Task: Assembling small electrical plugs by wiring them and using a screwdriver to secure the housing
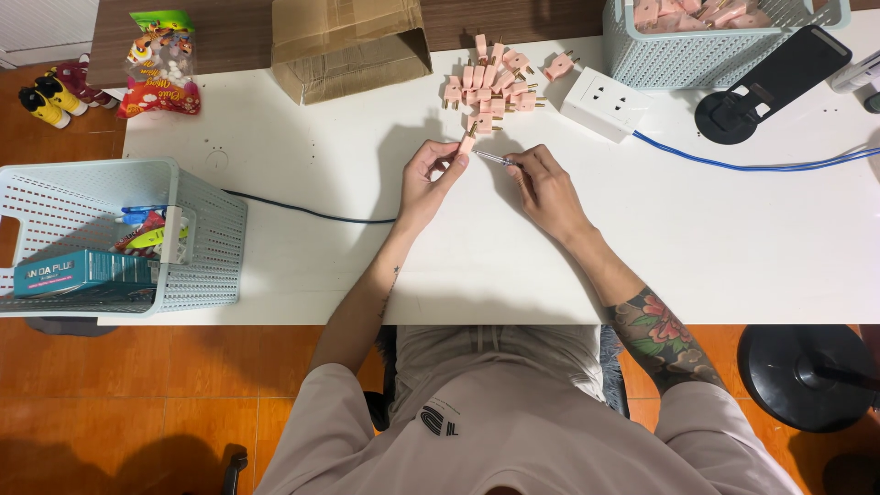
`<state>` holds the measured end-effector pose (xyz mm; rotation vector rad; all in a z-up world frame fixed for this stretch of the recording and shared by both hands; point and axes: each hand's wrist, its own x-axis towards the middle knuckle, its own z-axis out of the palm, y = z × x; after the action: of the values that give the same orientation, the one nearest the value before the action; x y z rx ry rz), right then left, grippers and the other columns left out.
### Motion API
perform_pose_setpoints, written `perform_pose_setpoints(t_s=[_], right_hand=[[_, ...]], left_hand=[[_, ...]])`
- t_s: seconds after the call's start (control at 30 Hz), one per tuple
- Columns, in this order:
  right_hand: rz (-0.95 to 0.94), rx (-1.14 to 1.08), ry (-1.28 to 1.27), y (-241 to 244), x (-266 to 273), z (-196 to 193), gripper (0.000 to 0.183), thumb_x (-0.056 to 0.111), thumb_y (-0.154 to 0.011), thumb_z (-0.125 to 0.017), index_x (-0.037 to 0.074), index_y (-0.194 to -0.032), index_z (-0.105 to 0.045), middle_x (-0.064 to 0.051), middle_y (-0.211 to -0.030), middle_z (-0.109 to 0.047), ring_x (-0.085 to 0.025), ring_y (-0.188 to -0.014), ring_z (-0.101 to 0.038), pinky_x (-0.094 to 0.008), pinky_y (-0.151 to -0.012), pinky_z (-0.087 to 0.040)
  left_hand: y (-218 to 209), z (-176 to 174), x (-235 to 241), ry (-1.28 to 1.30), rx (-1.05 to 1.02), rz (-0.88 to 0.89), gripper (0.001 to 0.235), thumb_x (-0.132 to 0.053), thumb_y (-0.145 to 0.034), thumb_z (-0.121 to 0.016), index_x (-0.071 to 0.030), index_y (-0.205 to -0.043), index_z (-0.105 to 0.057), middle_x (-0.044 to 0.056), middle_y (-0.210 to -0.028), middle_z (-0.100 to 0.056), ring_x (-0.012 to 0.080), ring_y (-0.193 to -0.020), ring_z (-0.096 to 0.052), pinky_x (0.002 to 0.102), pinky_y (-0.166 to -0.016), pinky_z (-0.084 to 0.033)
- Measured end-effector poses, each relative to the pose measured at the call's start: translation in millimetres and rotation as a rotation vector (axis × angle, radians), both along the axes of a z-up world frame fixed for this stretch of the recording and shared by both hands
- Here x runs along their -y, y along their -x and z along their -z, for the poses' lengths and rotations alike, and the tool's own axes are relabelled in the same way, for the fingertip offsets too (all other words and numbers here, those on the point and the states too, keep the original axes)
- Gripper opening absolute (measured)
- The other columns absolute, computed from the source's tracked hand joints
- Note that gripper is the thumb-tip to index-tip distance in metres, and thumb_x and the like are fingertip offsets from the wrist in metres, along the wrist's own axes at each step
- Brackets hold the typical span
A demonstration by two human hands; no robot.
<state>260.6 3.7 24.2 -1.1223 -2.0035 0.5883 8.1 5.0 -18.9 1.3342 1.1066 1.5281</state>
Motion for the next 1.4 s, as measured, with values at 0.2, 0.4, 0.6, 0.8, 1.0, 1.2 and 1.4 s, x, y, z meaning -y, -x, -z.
perform_pose_setpoints(t_s=[0.2,0.4,0.6,0.8,1.0,1.2,1.4], right_hand=[[0.016,-0.025,0.011,-1.3,-0.8,2.7,0.029,0.024,-0.124,-0.068,0.001,-0.134,-0.081,-0.014,-0.107,-0.064,-0.027,-0.083,-0.069,-0.039,-0.070,-0.055],[0.019,-0.093,0.091,1.9,1.1,1.8,0.029,0.023,-0.119,-0.077,0.000,-0.137,-0.077,-0.015,-0.109,-0.067,-0.030,-0.087,-0.071,-0.041,-0.073,-0.057],[0.039,-0.070,0.049,1.0,-0.1,7.1,0.025,0.022,-0.117,-0.080,0.001,-0.131,-0.081,-0.015,-0.103,-0.072,-0.030,-0.083,-0.073,-0.038,-0.071,-0.058],[0.068,-0.058,-0.044,0.8,2.2,2.1,0.022,0.021,-0.115,-0.085,0.004,-0.128,-0.083,-0.014,-0.102,-0.072,-0.027,-0.081,-0.073,-0.037,-0.067,-0.057],[0.037,-0.090,0.038,1.3,5.9,-2.6,0.021,0.021,-0.117,-0.082,0.002,-0.126,-0.083,-0.015,-0.095,-0.074,-0.027,-0.077,-0.071,-0.036,-0.067,-0.056],[0.049,-0.003,-0.083,0.7,0.1,3.9,0.023,0.024,-0.119,-0.078,0.003,-0.127,-0.084,-0.015,-0.093,-0.075,-0.029,-0.072,-0.071,-0.039,-0.063,-0.056],[0.084,0.011,-0.053,0.8,3.6,-5.7,0.024,0.027,-0.121,-0.077,0.005,-0.126,-0.085,-0.013,-0.099,-0.073,-0.029,-0.080,-0.071,-0.041,-0.072,-0.058]], left_hand=[[0.1,2.2,-2.0,-0.013,-0.002,0.006,0.030,-0.021,-0.103,-0.094,-0.007,-0.125,-0.078,0.008,-0.113,-0.088,0.0086,-0.102,-0.076,0.025,-0.090,-0.045],[-0.6,-7.0,1.9,-0.017,0.004,-0.009,0.031,-0.022,-0.105,-0.092,-0.007,-0.128,-0.078,0.008,-0.116,-0.088,0.0091,-0.105,-0.076,0.026,-0.093,-0.047],[-2.0,-14.6,5.0,-0.022,-0.009,0.014,0.034,-0.021,-0.111,-0.085,-0.008,-0.142,-0.078,0.012,-0.125,-0.088,0.0094,-0.118,-0.077,0.025,-0.102,-0.053],[-2.9,-10.6,3.7,-0.015,-0.025,-0.015,0.033,-0.020,-0.110,-0.087,-0.007,-0.140,-0.080,0.013,-0.123,-0.088,0.0099,-0.116,-0.078,0.026,-0.103,-0.055],[-4.3,-18.7,8.2,-0.041,-0.034,-0.013,0.031,-0.020,-0.112,-0.084,-0.006,-0.140,-0.080,0.015,-0.123,-0.088,0.0106,-0.114,-0.077,0.029,-0.104,-0.057],[-5.1,-18.2,7.6,-0.047,-0.041,0.003,0.030,-0.019,-0.114,-0.081,-0.003,-0.140,-0.078,0.017,-0.124,-0.087,0.0115,-0.115,-0.076,0.031,-0.103,-0.058],[-3.9,-4.3,4.4,-0.054,-0.055,-0.037,0.030,-0.020,-0.110,-0.088,-0.006,-0.135,-0.081,0.011,-0.122,-0.088,0.0071,-0.110,-0.075,0.028,-0.103,-0.057]])
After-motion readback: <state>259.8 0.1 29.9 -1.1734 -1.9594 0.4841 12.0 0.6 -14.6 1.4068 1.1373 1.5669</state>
